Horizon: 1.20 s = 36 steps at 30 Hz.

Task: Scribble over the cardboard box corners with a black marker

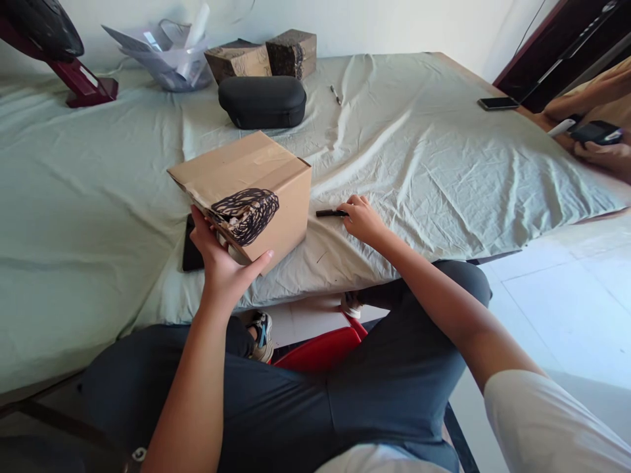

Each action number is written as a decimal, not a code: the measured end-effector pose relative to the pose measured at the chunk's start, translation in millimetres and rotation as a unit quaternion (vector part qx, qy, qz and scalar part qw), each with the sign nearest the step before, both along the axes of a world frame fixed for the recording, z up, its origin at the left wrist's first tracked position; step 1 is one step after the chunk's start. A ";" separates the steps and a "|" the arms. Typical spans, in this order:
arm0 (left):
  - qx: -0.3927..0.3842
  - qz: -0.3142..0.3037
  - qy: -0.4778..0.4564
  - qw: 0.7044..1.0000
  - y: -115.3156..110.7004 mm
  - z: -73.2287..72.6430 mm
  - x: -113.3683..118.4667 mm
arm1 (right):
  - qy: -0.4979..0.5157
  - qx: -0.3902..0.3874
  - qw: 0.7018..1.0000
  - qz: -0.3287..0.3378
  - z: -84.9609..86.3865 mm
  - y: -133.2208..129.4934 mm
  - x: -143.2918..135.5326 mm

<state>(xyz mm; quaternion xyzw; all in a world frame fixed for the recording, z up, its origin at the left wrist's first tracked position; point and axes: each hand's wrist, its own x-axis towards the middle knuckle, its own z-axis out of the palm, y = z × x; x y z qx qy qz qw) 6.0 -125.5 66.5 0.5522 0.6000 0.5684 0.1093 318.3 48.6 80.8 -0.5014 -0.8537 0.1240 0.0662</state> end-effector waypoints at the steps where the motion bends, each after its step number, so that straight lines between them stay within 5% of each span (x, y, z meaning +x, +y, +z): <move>1: -0.003 0.002 0.000 1.000 -0.3 0.1 -0.1 | -0.001 0.001 1.000 0.007 -1.2 0.4 -1.3; 11: -0.031 0.022 0.044 0.998 -3.3 6.8 1.6 | -0.029 0.071 0.995 0.070 -22.0 -2.3 -30.0; 17: -0.033 0.022 0.027 0.999 -2.8 7.4 1.3 | -0.042 0.072 0.994 0.076 -20.1 -0.2 -48.5; 31: -0.032 -0.002 0.004 0.999 -1.9 9.1 5.5 | -0.068 0.083 0.993 -0.053 -20.8 -0.3 -8.9; 34: -0.039 -0.001 -0.003 0.999 -2.4 12.2 6.7 | -0.001 0.077 0.997 -0.019 -18.9 3.7 -4.0; 36: -0.048 -0.015 -0.015 0.999 -4.4 16.2 6.8 | 0.097 0.040 0.992 0.077 -17.6 6.6 -2.3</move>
